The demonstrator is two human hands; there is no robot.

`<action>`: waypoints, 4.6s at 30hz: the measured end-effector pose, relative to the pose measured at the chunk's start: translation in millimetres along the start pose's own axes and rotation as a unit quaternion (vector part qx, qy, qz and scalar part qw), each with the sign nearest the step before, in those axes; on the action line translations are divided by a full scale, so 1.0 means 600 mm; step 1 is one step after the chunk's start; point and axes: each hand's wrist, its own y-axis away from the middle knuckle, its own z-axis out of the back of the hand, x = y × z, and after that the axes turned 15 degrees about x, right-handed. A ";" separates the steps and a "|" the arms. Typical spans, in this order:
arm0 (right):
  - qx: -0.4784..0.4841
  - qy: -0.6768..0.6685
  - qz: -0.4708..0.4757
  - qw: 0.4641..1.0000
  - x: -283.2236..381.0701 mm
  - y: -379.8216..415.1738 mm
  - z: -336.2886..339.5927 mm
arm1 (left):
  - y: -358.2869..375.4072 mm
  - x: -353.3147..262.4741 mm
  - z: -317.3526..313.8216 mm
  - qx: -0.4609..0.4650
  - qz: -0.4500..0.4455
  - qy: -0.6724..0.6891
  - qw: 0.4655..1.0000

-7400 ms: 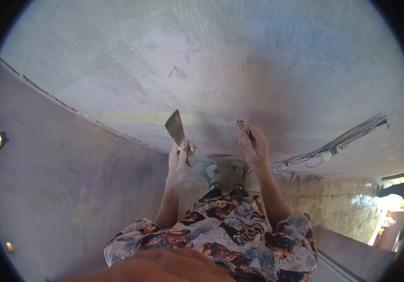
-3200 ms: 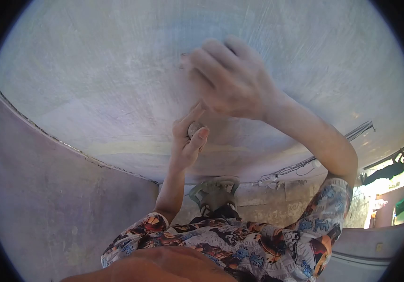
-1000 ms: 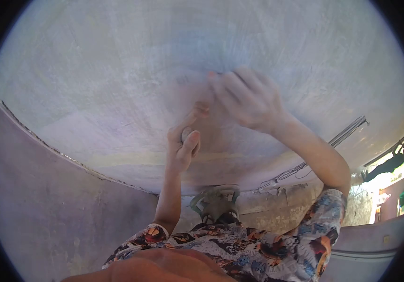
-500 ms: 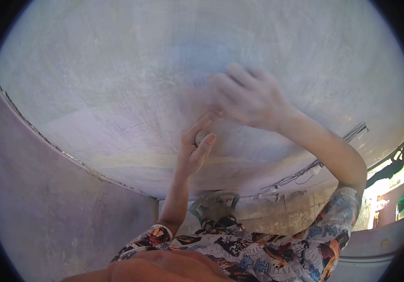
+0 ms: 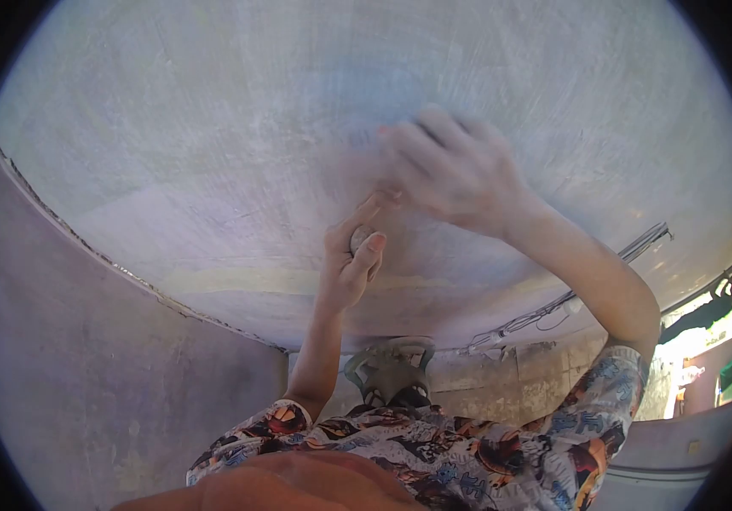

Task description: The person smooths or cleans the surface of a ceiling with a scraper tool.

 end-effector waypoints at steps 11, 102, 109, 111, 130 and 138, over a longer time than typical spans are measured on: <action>0.011 0.003 -0.002 1.000 -0.008 0.013 -0.004 | -0.002 -0.004 -0.002 0.009 0.021 0.010 1.000; 0.066 -0.799 -0.122 0.585 0.244 0.217 -0.068 | 0.061 -0.003 -0.079 0.051 0.008 0.070 0.996; 0.064 -0.819 -0.146 0.551 0.214 0.269 -0.074 | -0.039 -0.072 0.008 0.121 -0.063 -0.417 0.899; 0.082 -0.815 -0.166 0.550 0.200 0.299 -0.077 | -0.101 -0.079 0.061 -0.014 -0.133 -0.585 0.800; 0.085 -0.804 -0.205 0.552 0.145 0.408 -0.072 | -0.187 -0.168 0.210 -0.214 -0.087 -0.729 0.645; 0.122 -0.777 -0.197 0.585 0.163 0.407 -0.061 | -0.023 -0.011 0.211 -0.144 -0.081 -0.733 0.659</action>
